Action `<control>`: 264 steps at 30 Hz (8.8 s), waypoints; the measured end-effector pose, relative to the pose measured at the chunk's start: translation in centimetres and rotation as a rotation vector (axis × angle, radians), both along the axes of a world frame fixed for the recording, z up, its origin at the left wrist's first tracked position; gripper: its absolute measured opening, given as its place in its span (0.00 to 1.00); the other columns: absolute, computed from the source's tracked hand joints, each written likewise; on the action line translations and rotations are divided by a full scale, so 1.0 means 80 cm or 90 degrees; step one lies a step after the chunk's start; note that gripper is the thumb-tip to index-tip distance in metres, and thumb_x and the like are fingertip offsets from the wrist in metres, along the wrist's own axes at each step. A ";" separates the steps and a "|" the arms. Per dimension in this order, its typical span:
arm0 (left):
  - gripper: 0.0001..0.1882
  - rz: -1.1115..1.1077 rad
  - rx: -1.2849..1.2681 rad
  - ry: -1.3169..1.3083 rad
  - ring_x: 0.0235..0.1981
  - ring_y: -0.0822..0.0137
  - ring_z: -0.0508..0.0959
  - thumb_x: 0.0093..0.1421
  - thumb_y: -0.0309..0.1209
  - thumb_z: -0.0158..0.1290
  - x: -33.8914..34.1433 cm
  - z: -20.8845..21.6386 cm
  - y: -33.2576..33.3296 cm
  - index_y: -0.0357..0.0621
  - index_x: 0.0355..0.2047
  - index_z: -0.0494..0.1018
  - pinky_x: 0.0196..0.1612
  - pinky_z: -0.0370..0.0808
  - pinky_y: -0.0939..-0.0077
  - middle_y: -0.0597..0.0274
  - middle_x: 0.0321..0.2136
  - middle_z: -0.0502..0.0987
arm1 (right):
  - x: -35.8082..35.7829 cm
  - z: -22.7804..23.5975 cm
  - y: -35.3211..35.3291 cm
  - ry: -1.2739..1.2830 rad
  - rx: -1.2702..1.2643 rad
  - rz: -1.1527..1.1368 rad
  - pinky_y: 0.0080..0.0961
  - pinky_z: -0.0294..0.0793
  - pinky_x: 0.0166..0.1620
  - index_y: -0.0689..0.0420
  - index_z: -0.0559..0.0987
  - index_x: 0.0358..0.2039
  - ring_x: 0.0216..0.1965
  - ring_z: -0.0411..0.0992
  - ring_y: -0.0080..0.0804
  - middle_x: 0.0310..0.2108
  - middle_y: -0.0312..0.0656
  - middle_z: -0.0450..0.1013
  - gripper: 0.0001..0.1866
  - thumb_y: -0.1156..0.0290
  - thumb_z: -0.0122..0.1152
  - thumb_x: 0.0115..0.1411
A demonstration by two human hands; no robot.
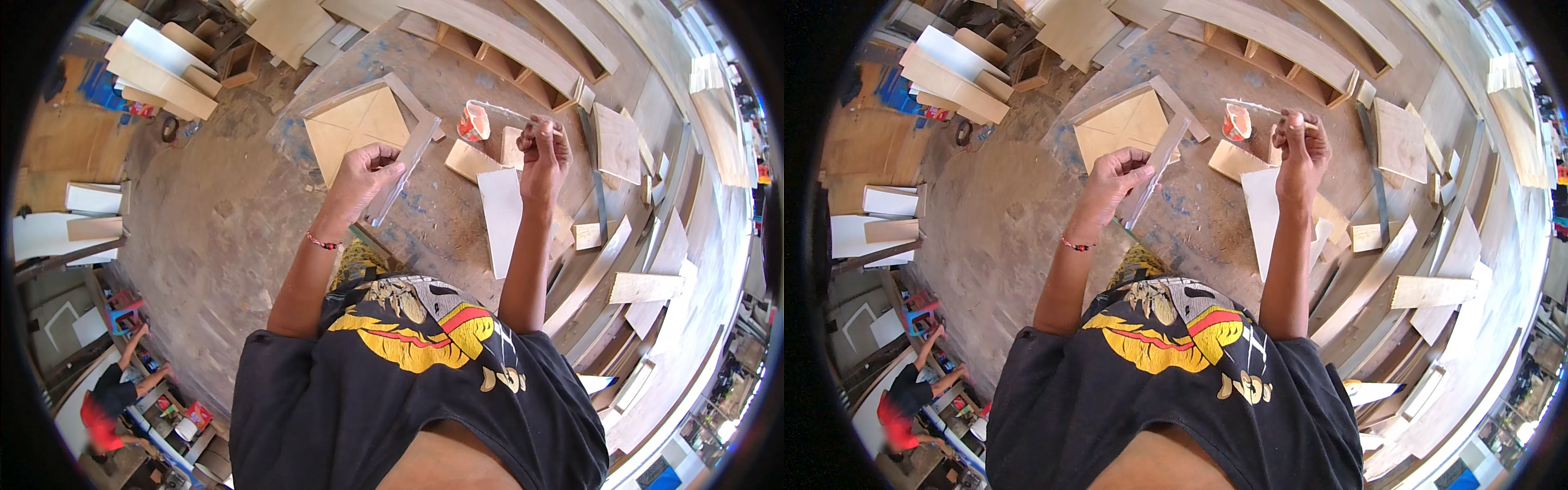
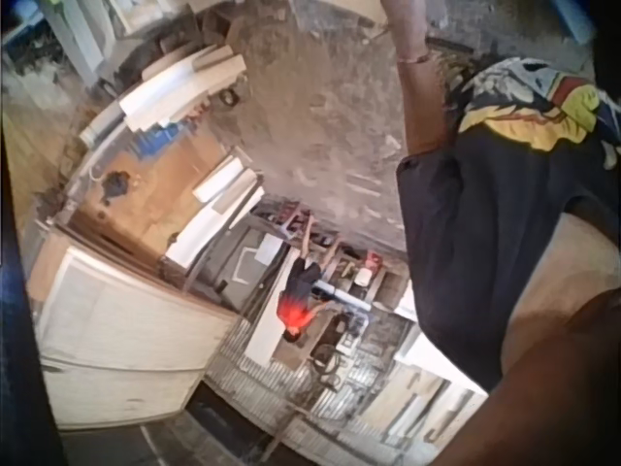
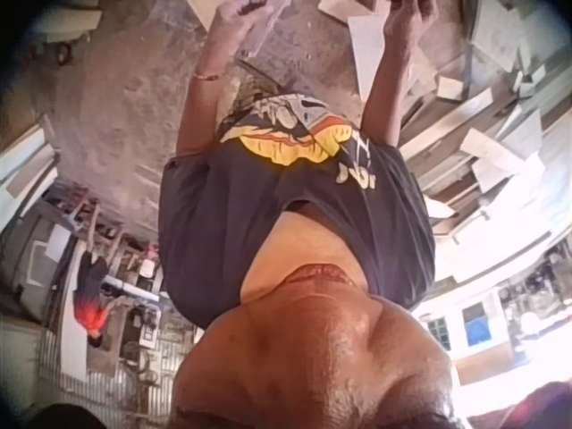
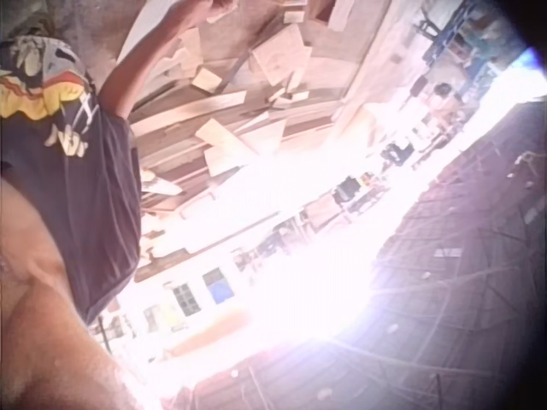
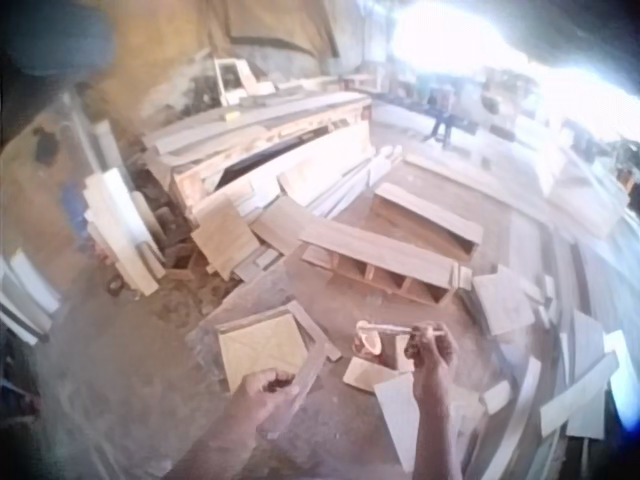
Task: The person applies glue to thin wooden strips and attaches them to the edges of a square wooden panel.
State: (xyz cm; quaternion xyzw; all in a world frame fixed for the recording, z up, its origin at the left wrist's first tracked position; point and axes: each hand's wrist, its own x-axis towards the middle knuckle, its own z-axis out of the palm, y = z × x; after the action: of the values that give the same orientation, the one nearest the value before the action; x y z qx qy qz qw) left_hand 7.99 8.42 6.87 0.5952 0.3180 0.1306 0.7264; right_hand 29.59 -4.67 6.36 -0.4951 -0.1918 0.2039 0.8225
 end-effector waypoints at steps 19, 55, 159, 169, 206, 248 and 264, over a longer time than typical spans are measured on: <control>0.13 -0.124 0.060 0.071 0.25 0.79 0.73 0.51 0.21 0.51 -0.041 0.048 0.003 0.31 0.38 0.71 0.31 0.70 0.86 0.64 0.26 0.75 | -0.029 0.004 -0.001 0.198 0.054 0.172 0.16 0.67 0.27 0.55 0.68 0.28 0.24 0.66 0.19 0.24 0.33 0.66 0.05 0.69 0.46 0.59; 0.15 -0.214 0.110 0.074 0.26 0.78 0.73 0.49 0.20 0.52 -0.043 0.071 -0.009 0.30 0.39 0.71 0.32 0.69 0.86 0.63 0.27 0.75 | -0.031 0.017 -0.018 0.207 0.079 0.202 0.16 0.66 0.27 0.53 0.67 0.25 0.22 0.65 0.20 0.23 0.33 0.66 0.06 0.67 0.48 0.57; 0.11 0.474 -0.091 -0.355 0.31 0.52 0.76 0.60 0.27 0.39 0.010 0.086 -0.011 0.33 0.39 0.54 0.33 0.79 0.66 0.45 0.35 0.67 | -0.094 0.045 -0.020 -0.023 -0.020 0.012 0.11 0.65 0.32 0.64 0.77 0.31 0.26 0.67 0.16 0.24 0.33 0.73 0.09 0.73 0.61 0.50; 0.11 0.439 -0.128 -0.339 0.31 0.52 0.76 0.60 0.27 0.37 0.013 0.085 -0.025 0.31 0.39 0.54 0.34 0.80 0.65 0.44 0.35 0.67 | -0.104 0.046 -0.014 -0.013 -0.004 0.047 0.15 0.66 0.32 0.63 0.77 0.30 0.26 0.67 0.18 0.28 0.38 0.74 0.07 0.76 0.60 0.50; 0.13 0.446 -0.131 -0.366 0.31 0.51 0.76 0.60 0.27 0.39 0.010 0.080 -0.022 0.30 0.41 0.52 0.34 0.79 0.64 0.44 0.35 0.67 | -0.096 0.044 -0.015 0.021 0.038 0.038 0.12 0.65 0.32 0.65 0.76 0.29 0.28 0.68 0.18 0.30 0.40 0.74 0.06 0.76 0.57 0.52; 0.12 0.493 -0.120 -0.387 0.33 0.51 0.75 0.60 0.27 0.39 0.012 0.071 -0.013 0.31 0.39 0.53 0.35 0.79 0.65 0.43 0.37 0.65 | -0.117 0.067 -0.017 -0.005 0.005 0.026 0.12 0.63 0.32 0.63 0.76 0.26 0.25 0.65 0.16 0.23 0.34 0.71 0.05 0.75 0.59 0.50; 0.14 0.513 -0.112 -0.407 0.35 0.50 0.74 0.60 0.27 0.40 0.014 0.077 -0.019 0.32 0.41 0.52 0.37 0.79 0.62 0.47 0.36 0.64 | -0.107 0.056 -0.011 -0.006 0.009 -0.018 0.13 0.65 0.33 0.63 0.77 0.28 0.27 0.66 0.15 0.24 0.32 0.72 0.07 0.73 0.60 0.51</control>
State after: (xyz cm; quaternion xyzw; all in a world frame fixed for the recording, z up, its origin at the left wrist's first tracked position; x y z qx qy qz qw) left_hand 9.12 6.91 13.04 0.2926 0.2942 0.5475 0.7267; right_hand 21.00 -5.58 10.86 -0.4926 -0.1901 0.1887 0.8280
